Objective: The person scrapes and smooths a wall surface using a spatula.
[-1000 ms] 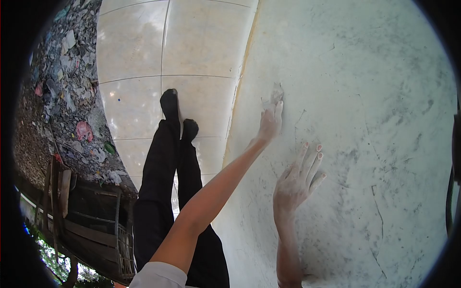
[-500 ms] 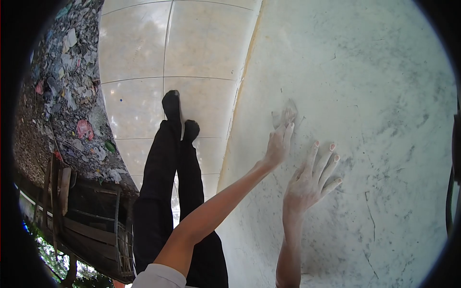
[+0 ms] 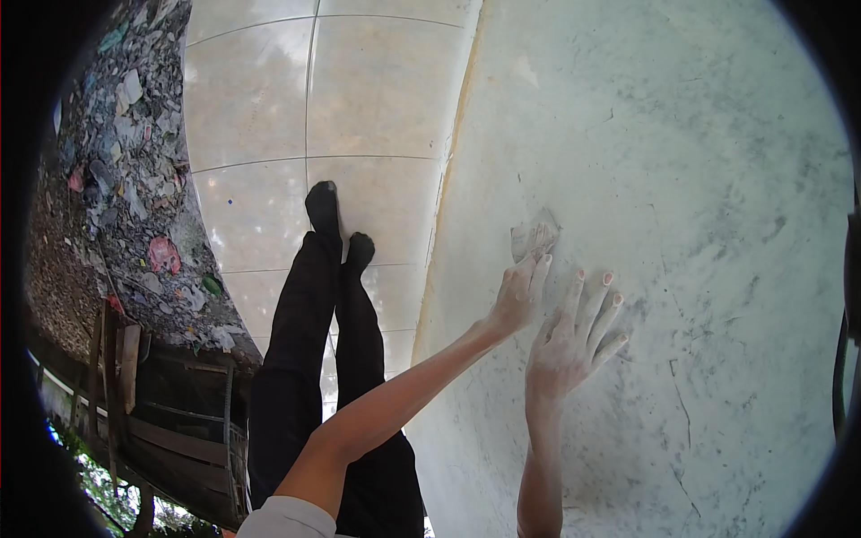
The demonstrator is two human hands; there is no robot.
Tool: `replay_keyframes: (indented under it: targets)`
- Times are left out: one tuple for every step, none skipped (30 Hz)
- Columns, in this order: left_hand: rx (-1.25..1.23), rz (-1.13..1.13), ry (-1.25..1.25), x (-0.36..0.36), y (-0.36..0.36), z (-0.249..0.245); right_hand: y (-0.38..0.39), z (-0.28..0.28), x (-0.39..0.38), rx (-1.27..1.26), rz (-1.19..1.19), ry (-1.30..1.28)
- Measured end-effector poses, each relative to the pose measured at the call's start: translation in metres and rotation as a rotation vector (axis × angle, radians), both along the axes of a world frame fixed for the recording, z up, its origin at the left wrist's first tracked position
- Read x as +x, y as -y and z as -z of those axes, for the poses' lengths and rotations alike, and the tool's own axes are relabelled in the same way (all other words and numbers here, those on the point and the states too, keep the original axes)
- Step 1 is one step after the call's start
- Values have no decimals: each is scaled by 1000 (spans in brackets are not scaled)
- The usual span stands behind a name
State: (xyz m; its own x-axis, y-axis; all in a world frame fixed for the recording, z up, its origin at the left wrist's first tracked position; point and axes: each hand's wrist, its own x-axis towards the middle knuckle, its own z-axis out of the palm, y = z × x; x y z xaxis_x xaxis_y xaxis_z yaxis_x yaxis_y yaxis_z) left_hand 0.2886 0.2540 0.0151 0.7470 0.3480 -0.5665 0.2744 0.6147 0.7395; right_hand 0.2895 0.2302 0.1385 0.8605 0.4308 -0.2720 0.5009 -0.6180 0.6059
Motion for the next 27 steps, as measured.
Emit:
replay_keyframes:
  targets:
    - [-13, -14, 12, -2, 3, -4, -1, -1, 0, 0, 1, -2]
    - [2, 10, -27, 6, -1, 6, -3, -2, 0, 5, 24, -22]
    - [19, 38, -61, 22, -12, 25, -5, -3, 1, 12, 50, -37]
    - [-10, 117, -144, 41, -34, 48, -5, -1, 1, 13, 56, -32]
    - [-40, 195, -230, 55, -51, 66, -3, 0, 0, 4, 42, -18]
    - [-39, 196, -230, 59, -52, 73, -3, 2, 0, -4, 24, -5]
    - [22, 216, -287, 64, -53, 78, -2, 3, 0, -1, 23, -2]
    - [85, 235, -343, 68, -51, 81, -1, 5, 0, -3, 25, 5]
    - [68, 185, -275, 62, -44, 70, -2, 5, 0, -4, 29, 9]
    - [52, 132, -211, 47, -32, 52, -3, 5, 1, 2, 29, 8]
    - [65, 98, -131, 29, -21, 27, -3, 4, 2, -1, 47, -2]
    - [75, 69, -53, 17, -16, 8, -3, 3, 1, -8, 69, -14]
    - [76, 74, -59, 18, -16, 4, -3, 3, -1, -7, 74, -20]
    - [23, 54, -107, 22, -16, 1, -1, 4, -2, -14, 74, -14]
    - [-28, 29, -147, 30, -16, 1, -1, 6, 0, -20, 68, -1]
    - [64, 45, -238, 45, -18, 18, -3, 8, 4, -15, 64, 7]
    - [148, 66, -337, 61, -23, 42, -5, 6, 3, -18, 81, -7]
    - [72, 123, -385, 76, -39, 72, -6, 4, 1, -23, 98, -26]
    - [2, 175, -427, 87, -51, 94, -5, 4, 0, -22, 96, -25]
    - [4, 174, -423, 90, -43, 100, -4, 5, -1, -13, 83, -21]
    - [118, -2, -407, 96, -33, 104, -3, 5, 1, -5, 70, -15]
    - [227, -175, -393, 99, -33, 95, -3, 4, 1, -8, 70, -15]
    - [156, -86, -350, 87, -28, 79, -4, 3, 2, -2, 87, -38]
    - [87, 0, -307, 69, -29, 45, -6, 3, 4, 6, 102, -63]
    - [95, -39, -245, 54, -21, 15, -8, 1, 6, 5, 102, -66]
    - [102, -77, -182, 46, -16, -3, -9, -1, 9, 51, 142, -111]
    - [99, -77, -183, 49, -19, -3, -10, -3, 11, 97, 181, -156]
